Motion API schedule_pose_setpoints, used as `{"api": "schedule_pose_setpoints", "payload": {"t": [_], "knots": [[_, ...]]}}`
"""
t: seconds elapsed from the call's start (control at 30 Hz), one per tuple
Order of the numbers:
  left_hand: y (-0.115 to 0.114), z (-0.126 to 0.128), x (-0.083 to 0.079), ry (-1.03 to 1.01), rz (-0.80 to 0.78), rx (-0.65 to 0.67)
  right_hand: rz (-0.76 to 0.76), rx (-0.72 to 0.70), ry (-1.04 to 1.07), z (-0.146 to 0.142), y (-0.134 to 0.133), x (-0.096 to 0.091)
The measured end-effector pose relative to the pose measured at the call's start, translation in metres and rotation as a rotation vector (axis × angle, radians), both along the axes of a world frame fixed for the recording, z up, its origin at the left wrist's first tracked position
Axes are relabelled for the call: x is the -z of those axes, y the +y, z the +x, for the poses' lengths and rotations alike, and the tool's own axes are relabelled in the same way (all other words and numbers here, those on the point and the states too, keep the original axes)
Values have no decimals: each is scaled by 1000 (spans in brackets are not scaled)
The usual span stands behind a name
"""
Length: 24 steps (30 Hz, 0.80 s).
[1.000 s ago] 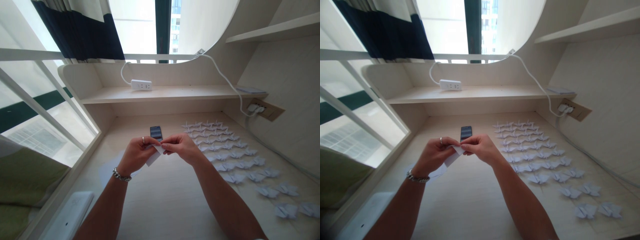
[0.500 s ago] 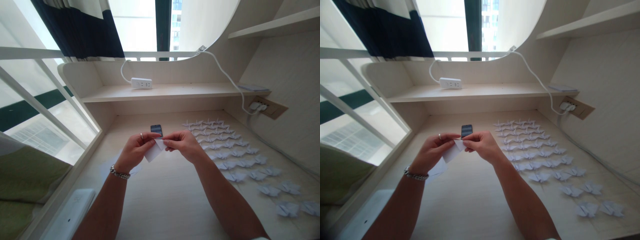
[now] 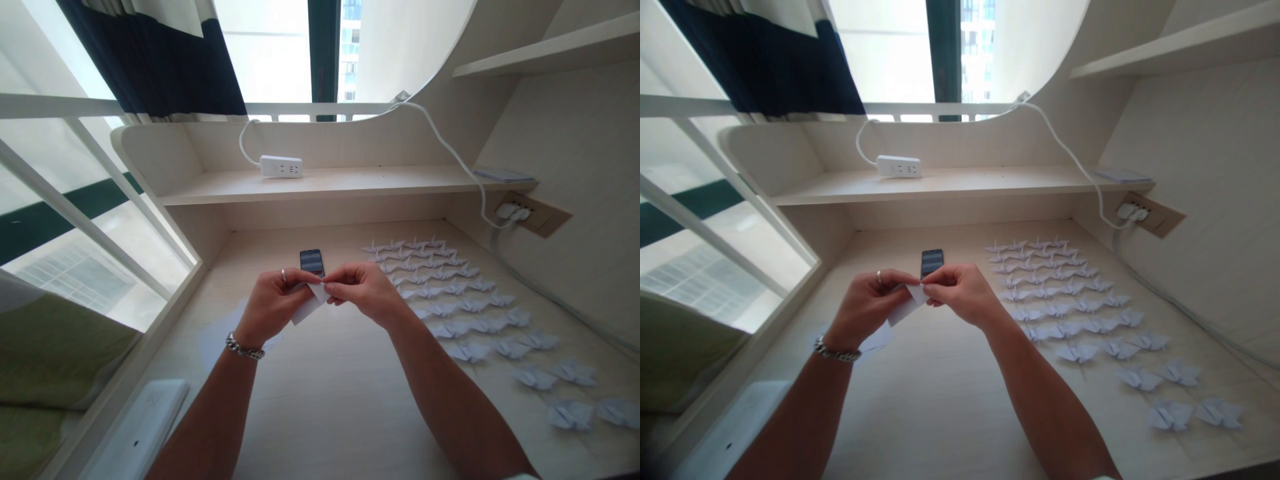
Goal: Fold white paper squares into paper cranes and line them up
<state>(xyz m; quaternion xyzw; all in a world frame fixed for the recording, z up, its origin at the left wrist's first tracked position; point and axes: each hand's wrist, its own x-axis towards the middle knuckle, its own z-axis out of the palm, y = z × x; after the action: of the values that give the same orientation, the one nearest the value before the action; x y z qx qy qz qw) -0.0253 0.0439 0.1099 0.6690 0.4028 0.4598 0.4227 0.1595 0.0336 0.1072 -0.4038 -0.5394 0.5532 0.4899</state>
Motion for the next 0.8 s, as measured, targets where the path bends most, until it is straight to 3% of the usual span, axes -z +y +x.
{"api": "schedule_pose_setpoints", "payload": {"t": [0.23, 0.6, 0.8], "knots": [[-1, 2, 0, -5, 0, -18, 10, 5, -33, 0, -2, -1], [7, -11, 3, -138, -154, 71, -3, 74, -6, -3, -1, 1], [4, -3, 2, -108, -170, 58, 13, 76, -22, -4, -2, 3]]}}
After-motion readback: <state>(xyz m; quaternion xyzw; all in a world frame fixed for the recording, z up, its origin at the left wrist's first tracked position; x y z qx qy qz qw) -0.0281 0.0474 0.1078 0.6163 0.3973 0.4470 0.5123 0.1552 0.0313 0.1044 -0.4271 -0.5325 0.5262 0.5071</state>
